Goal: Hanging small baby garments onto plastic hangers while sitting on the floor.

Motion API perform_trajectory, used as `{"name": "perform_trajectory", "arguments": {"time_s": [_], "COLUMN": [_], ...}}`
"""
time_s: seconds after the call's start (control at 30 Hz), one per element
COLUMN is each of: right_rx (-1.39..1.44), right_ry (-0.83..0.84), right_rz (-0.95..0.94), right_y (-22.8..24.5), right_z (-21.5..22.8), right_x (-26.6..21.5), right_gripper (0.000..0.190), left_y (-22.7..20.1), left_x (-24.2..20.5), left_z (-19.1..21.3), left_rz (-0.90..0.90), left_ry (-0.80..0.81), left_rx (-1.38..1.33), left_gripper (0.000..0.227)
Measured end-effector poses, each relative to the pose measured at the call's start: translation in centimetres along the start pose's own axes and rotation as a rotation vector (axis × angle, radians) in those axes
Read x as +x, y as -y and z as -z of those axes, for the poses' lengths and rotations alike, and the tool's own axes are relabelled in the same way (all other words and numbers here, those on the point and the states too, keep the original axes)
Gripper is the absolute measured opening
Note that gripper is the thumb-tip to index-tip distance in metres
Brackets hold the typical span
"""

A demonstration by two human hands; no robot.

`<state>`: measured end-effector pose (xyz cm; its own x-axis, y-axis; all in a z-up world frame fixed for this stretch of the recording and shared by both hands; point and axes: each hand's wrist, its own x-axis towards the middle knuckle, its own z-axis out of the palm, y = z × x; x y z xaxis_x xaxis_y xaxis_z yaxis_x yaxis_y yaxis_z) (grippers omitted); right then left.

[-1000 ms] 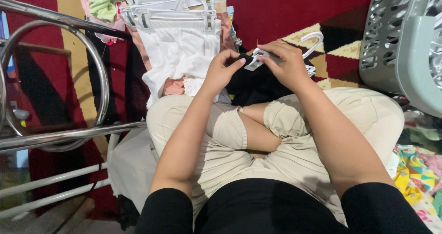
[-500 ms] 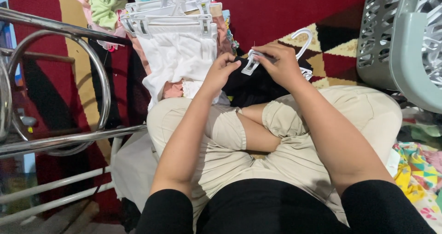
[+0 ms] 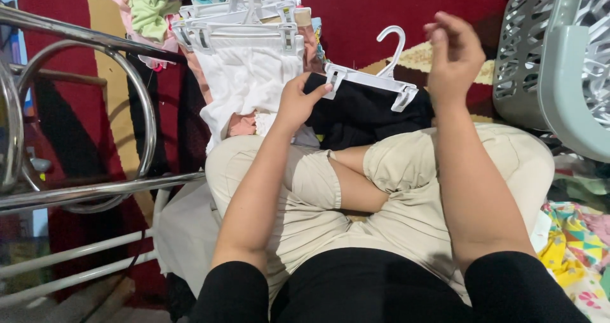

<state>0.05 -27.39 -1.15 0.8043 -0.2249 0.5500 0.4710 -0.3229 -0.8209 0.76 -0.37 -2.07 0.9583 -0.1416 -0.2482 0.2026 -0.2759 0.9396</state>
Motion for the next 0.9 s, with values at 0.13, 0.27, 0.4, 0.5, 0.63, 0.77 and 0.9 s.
{"name": "perform_trajectory", "arguments": {"time_s": [0.13,0.27,0.4,0.5,0.63,0.77,0.9], "right_rx": [-0.05,-0.201,-0.211,-0.045,0.087,0.013,-0.167], "right_ry": [-0.118,0.095,0.196,0.293,0.225,0.397,0.732], "right_rz": [-0.85,-0.888,-0.976,-1.086,-1.206,-1.096,-1.132], "right_y": [-5.6,-8.9,-13.1,-12.7,-13.9,-12.1,-4.7], "right_z": [1.2,-0.2,-1.6,-1.2,-1.1,-1.5,-1.9], "right_x": [0.0,-1.9,-4.1,-3.6,-3.7,-4.1,-2.2], "right_gripper": [0.023,0.027,0.023,0.032,0.037,0.051,0.083], "left_y": [0.3,1.4,1.8,0.7,0.6,0.8,0.0], "left_x": [0.4,0.9,0.7,-0.1,-0.5,-0.8,-1.4], "left_z": [1.0,2.0,2.7,3.1,4.0,3.6,3.2], "left_rz": [-0.007,-0.074,-0.018,-0.07,-0.153,-0.173,-0.155], "left_ry": [-0.042,-0.089,-0.074,-0.046,-0.013,0.024,0.082], "left_rx": [-0.073,-0.07,-0.02,-0.027,-0.071,-0.148,-0.174], "left_gripper": [0.019,0.024,0.03,0.03,0.031,0.032,0.032]}}
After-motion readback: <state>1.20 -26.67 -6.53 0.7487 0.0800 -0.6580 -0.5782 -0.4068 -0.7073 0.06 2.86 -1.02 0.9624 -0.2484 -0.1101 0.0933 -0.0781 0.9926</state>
